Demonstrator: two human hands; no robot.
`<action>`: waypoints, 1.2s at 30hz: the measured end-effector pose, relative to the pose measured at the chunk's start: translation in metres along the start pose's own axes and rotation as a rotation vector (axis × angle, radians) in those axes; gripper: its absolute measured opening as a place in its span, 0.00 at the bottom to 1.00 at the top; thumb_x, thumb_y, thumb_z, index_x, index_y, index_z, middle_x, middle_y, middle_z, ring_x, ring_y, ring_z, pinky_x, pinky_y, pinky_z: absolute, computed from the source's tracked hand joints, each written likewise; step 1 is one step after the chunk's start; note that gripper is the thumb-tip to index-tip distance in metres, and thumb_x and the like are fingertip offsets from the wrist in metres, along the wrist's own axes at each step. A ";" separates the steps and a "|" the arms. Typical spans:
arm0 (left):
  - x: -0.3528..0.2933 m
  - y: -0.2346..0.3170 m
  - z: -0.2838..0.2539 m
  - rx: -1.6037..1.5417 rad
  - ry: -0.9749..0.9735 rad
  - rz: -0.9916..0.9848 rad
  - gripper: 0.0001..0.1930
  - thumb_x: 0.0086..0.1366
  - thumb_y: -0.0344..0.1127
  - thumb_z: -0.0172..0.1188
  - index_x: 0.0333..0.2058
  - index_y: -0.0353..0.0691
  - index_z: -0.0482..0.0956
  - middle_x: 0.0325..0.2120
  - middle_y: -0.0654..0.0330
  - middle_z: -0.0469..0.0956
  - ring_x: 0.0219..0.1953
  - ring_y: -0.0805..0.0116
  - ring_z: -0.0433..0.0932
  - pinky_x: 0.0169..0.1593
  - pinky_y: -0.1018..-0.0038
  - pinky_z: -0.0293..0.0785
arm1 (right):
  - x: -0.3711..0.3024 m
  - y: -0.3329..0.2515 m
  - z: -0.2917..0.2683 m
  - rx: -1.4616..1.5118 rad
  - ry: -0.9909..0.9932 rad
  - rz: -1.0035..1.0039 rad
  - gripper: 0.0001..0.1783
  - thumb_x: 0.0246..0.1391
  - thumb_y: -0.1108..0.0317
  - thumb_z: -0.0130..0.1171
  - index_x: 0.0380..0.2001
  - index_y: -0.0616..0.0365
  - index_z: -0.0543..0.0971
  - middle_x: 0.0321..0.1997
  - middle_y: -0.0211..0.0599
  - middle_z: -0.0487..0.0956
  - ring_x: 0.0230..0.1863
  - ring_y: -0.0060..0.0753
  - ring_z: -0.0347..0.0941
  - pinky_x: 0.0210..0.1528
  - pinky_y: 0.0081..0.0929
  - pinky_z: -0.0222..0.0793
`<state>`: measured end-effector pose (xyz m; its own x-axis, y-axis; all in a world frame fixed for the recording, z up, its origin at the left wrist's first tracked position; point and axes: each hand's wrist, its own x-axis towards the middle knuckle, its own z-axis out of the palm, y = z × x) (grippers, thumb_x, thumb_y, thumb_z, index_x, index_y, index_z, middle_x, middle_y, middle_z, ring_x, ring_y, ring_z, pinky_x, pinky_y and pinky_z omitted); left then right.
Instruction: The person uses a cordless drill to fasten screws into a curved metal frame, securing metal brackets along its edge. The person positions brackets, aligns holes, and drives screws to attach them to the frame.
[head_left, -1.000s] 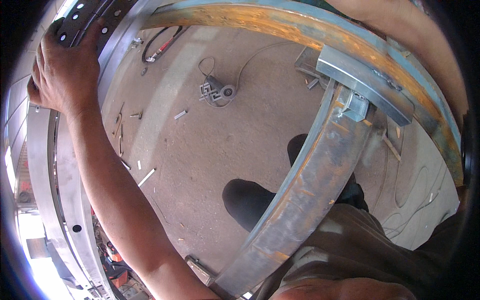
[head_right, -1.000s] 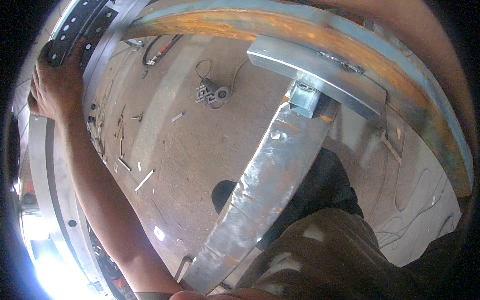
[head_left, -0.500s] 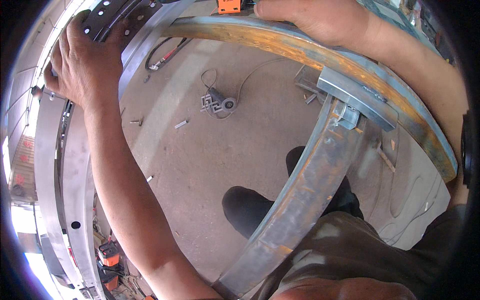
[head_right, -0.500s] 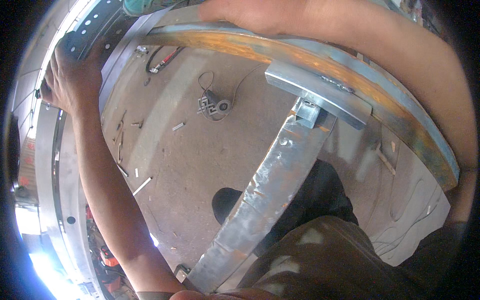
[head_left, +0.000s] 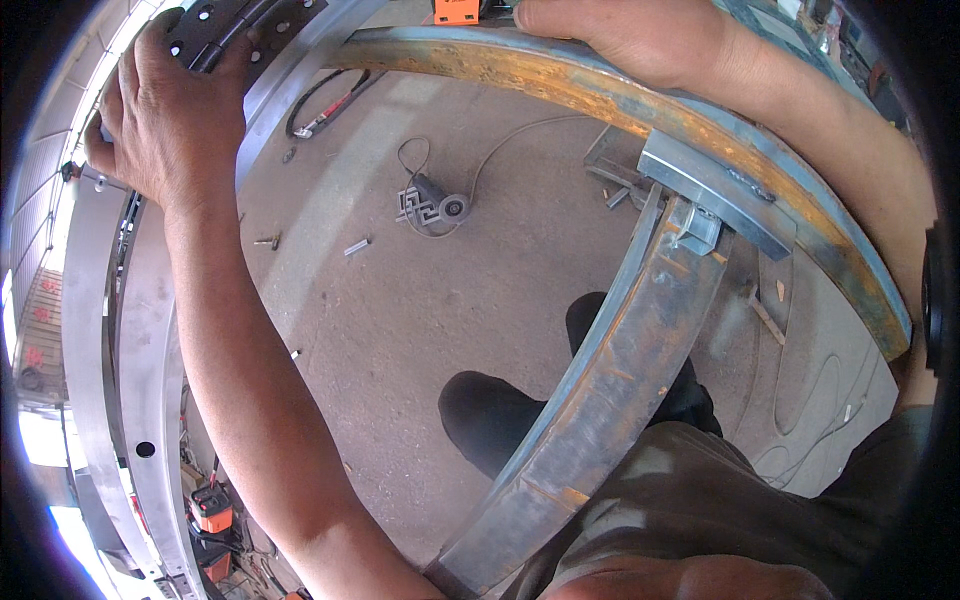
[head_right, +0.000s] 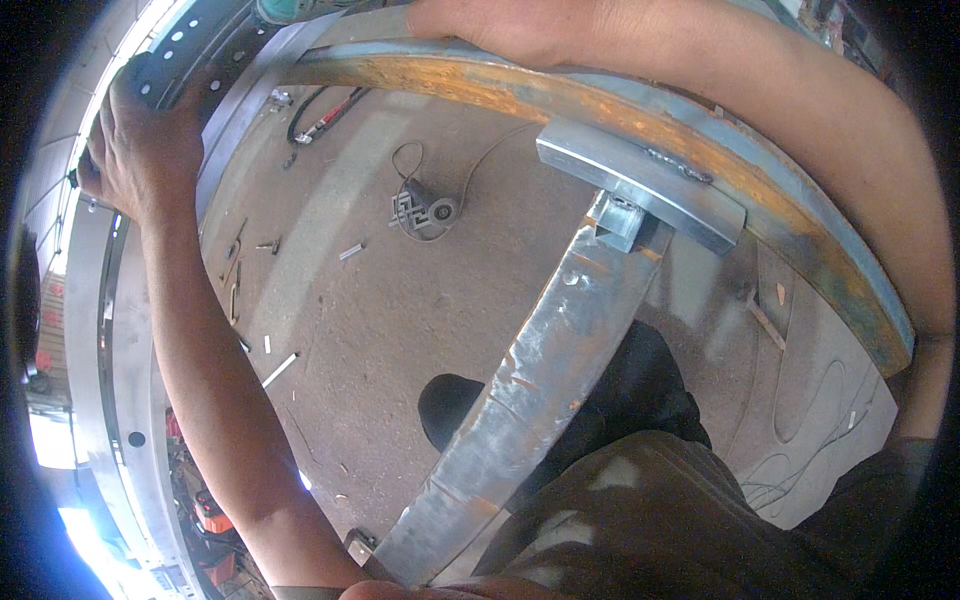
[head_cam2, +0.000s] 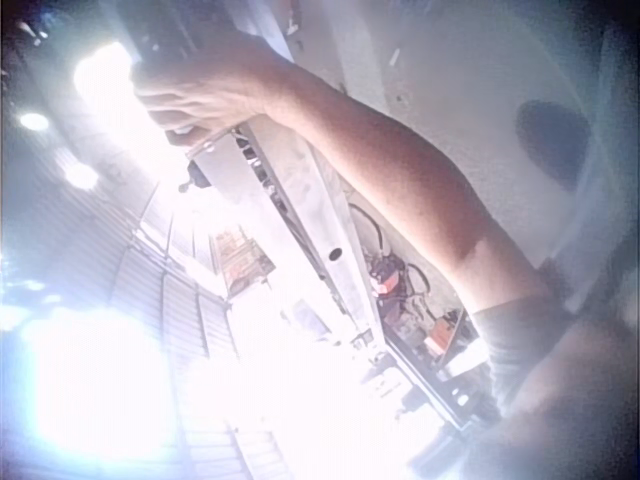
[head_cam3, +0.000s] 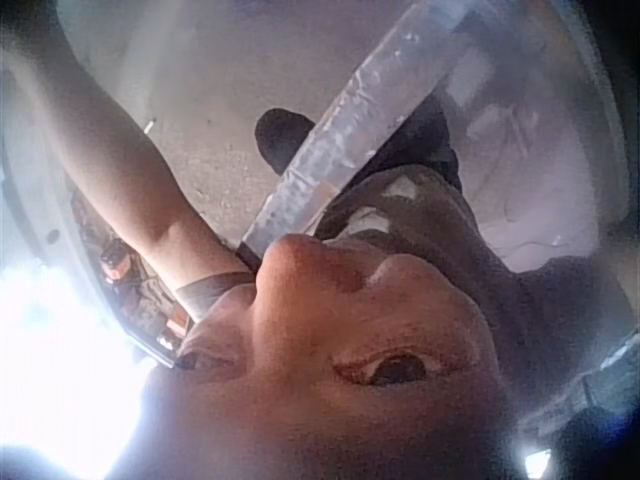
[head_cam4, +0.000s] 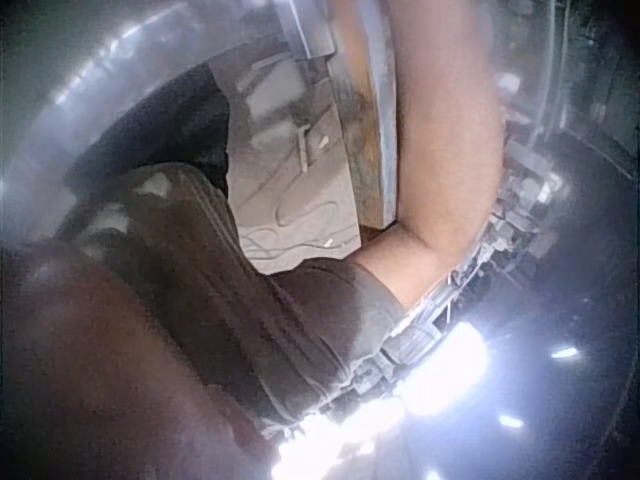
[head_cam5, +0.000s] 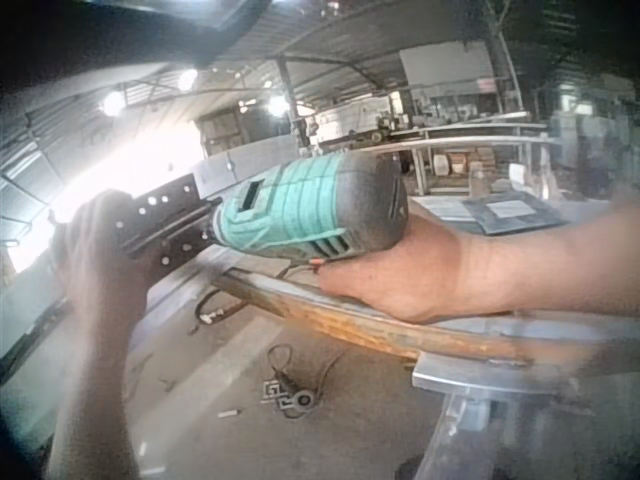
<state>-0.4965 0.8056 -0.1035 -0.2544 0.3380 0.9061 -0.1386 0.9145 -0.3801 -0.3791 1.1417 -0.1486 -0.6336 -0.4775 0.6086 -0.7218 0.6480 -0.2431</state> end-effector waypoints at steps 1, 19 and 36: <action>0.000 0.000 0.001 0.008 0.006 0.003 0.44 0.54 0.74 0.68 0.64 0.56 0.74 0.62 0.60 0.77 0.69 0.58 0.68 0.71 0.45 0.48 | 0.001 0.002 0.001 0.018 0.027 -0.024 0.17 0.58 0.68 0.60 0.48 0.64 0.78 0.45 0.47 0.80 0.49 0.44 0.76 0.59 0.40 0.71; 0.000 0.000 0.001 -0.017 0.046 0.007 0.43 0.56 0.73 0.67 0.64 0.56 0.74 0.62 0.61 0.77 0.70 0.59 0.67 0.72 0.46 0.47 | 0.005 0.002 0.004 0.090 0.076 0.064 0.25 0.57 0.68 0.61 0.58 0.63 0.76 0.55 0.51 0.80 0.58 0.46 0.76 0.65 0.39 0.69; -0.002 0.002 -0.004 -0.099 0.040 0.002 0.39 0.58 0.69 0.69 0.62 0.56 0.76 0.62 0.61 0.77 0.69 0.59 0.68 0.70 0.46 0.49 | 0.010 -0.009 0.003 0.189 -0.085 0.304 0.29 0.64 0.62 0.60 0.64 0.64 0.71 0.60 0.55 0.78 0.62 0.48 0.74 0.68 0.42 0.68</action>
<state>-0.4922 0.8083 -0.1051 -0.2155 0.3466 0.9130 -0.0422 0.9307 -0.3633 -0.3794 1.1298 -0.1425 -0.8422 -0.3331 0.4239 -0.5307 0.6505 -0.5432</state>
